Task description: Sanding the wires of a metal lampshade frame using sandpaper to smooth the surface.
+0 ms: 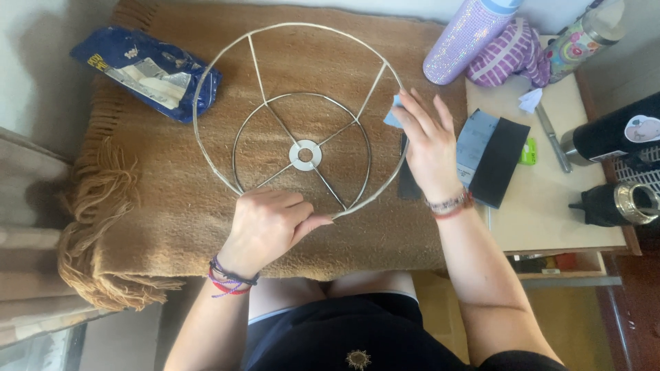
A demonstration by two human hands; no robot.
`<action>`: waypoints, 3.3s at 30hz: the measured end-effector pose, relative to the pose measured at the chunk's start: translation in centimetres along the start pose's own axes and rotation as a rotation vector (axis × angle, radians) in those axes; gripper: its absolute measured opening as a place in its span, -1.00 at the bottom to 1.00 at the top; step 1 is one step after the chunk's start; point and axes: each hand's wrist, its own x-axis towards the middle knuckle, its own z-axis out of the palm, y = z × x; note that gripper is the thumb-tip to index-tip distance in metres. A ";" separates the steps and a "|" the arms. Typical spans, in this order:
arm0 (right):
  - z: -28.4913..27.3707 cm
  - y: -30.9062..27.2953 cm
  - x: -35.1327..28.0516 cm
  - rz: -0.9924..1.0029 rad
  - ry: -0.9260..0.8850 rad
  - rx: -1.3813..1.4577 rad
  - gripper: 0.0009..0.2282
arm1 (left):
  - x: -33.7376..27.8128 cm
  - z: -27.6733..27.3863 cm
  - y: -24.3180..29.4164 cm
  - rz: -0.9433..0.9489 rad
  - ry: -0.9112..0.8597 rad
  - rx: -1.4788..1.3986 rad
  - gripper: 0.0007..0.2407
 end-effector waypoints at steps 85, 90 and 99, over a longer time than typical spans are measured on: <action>-2.2 -8.4 -5.6 0.048 0.338 0.392 -0.89 | -2.6 3.1 0.5 0.006 0.259 0.091 -0.83; -2.5 -7.9 -5.2 0.009 0.348 0.367 -0.93 | -2.5 2.9 0.7 0.006 0.253 0.074 -0.84; -3.6 -7.5 -3.5 -0.016 0.358 0.406 -0.89 | -2.4 2.9 0.7 0.015 0.264 0.064 -0.84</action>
